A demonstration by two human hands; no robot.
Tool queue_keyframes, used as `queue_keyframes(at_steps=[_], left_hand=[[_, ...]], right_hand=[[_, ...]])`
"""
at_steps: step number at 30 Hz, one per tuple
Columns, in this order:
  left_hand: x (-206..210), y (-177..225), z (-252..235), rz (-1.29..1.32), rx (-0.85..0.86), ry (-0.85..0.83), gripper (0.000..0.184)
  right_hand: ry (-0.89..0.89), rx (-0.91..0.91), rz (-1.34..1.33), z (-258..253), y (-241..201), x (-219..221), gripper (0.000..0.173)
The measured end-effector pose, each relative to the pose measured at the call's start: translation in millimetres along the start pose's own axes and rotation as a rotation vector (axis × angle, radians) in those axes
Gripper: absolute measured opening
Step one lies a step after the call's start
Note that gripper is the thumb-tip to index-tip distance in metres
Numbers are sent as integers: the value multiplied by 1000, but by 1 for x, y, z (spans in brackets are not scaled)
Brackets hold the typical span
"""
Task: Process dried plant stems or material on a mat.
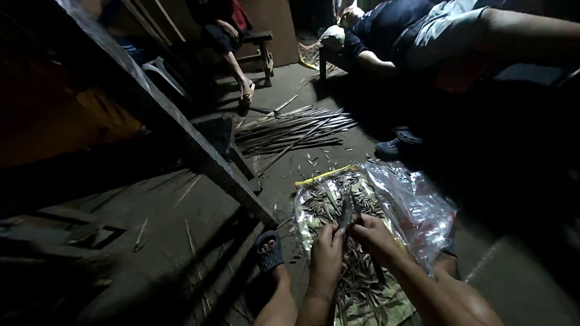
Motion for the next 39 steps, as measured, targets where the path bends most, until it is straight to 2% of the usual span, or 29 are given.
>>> queue_keyframes(at_steps=[8, 12, 15, 22, 27, 34, 39], left_hand=[[1, -2, -1, 203, 97, 41, 18], [-1, 0, -3, 233, 117, 88, 16], [-7, 2, -5, 259, 103, 119, 17], [-8, -1, -9, 242, 148, 143, 13], [-7, 2, -7, 311, 140, 123, 11], [-7, 6, -1, 483, 142, 69, 9], [-7, 5, 5, 597, 104, 43, 14]], right_hand=[[-89, -58, -158, 0, -3, 4, 9], [-104, -72, -135, 3, -5, 6, 7], [-120, -21, -141, 7, -3, 9, 27], [-217, -133, -87, 12, -1, 22, 46], [-216, -178, -115, 7, 2, 21, 35], [-112, -349, 444, 10, 1, 11, 51], [-46, -372, 619, 9, 2, 12, 53]])
Point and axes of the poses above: each hand's wrist, its own z-axis away from the middle knuckle, its own x-axis out of the palm, y = z × x, the point moved 5 cm from there along -z, towards the middle knuckle, and after that the axes turned 15 degrees about -y, right-handed, at the moved point
